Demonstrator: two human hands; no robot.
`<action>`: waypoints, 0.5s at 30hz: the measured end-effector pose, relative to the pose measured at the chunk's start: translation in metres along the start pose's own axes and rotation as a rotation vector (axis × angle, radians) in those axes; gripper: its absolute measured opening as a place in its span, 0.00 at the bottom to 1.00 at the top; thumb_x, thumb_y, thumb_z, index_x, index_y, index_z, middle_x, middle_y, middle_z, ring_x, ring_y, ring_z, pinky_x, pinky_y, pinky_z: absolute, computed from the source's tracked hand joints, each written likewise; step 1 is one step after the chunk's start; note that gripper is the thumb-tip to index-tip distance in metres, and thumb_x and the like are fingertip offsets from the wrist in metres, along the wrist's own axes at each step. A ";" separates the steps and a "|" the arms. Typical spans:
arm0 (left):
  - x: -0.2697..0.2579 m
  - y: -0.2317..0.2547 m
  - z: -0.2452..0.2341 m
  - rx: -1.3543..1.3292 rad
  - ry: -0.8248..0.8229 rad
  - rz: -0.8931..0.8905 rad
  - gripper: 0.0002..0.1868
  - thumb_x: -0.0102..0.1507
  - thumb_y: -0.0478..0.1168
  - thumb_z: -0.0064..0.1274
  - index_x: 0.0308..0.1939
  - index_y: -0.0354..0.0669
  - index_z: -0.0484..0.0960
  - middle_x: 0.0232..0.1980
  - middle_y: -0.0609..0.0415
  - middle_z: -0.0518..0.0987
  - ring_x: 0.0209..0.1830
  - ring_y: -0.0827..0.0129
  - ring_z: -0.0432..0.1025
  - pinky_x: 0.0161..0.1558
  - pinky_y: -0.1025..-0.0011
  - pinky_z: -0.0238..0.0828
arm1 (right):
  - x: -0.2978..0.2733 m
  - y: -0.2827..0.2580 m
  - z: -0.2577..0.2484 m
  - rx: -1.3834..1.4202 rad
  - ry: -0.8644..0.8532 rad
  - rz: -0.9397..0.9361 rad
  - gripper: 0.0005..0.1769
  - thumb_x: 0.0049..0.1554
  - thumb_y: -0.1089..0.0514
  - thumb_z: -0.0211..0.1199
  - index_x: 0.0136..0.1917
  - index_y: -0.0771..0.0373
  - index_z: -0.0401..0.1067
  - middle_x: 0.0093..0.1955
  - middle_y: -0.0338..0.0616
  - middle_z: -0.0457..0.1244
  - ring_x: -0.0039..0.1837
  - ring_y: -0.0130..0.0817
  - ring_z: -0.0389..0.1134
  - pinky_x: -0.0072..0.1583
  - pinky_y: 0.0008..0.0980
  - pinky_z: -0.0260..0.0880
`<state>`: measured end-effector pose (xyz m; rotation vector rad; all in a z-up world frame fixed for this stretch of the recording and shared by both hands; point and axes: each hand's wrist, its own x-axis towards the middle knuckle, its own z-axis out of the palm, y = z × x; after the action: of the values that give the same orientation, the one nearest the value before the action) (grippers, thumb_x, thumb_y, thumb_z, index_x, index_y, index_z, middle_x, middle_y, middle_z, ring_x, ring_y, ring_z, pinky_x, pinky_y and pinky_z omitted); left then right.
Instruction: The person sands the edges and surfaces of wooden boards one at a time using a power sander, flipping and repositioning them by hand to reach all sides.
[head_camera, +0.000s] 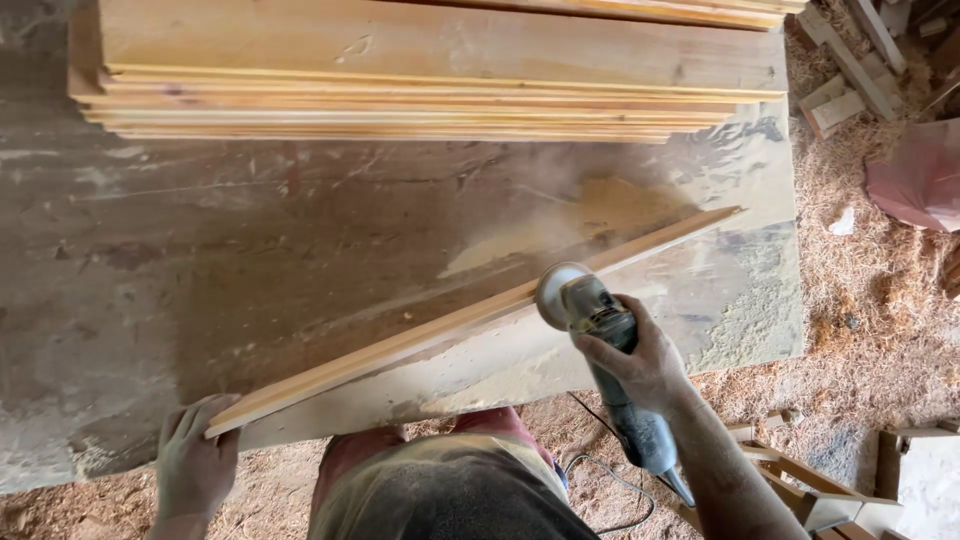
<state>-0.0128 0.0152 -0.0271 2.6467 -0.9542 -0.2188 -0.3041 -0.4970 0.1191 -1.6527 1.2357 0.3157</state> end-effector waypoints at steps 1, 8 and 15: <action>-0.001 0.000 0.001 0.001 -0.001 0.004 0.16 0.64 0.43 0.58 0.55 0.48 0.84 0.57 0.55 0.83 0.61 0.60 0.74 0.68 0.62 0.68 | 0.009 0.012 -0.011 0.004 0.001 0.002 0.54 0.44 0.36 0.71 0.75 0.57 0.55 0.55 0.54 0.71 0.50 0.45 0.76 0.54 0.48 0.81; -0.009 -0.006 0.008 0.033 0.008 -0.054 0.15 0.66 0.42 0.57 0.57 0.50 0.84 0.57 0.57 0.83 0.59 0.64 0.75 0.66 0.65 0.69 | 0.051 0.073 -0.093 0.243 0.124 -0.041 0.55 0.44 0.39 0.74 0.74 0.66 0.54 0.56 0.59 0.68 0.53 0.45 0.73 0.55 0.48 0.78; -0.012 -0.034 0.012 0.093 -0.063 -0.124 0.21 0.62 0.43 0.62 0.60 0.57 0.85 0.57 0.60 0.84 0.59 0.63 0.77 0.68 0.63 0.72 | 0.058 0.079 -0.144 0.348 0.384 0.110 0.57 0.42 0.34 0.73 0.75 0.65 0.55 0.56 0.57 0.65 0.54 0.48 0.70 0.55 0.54 0.77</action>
<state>-0.0044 0.0446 -0.0497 2.8027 -0.8394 -0.2942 -0.3921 -0.6461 0.1015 -1.3813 1.5698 -0.1561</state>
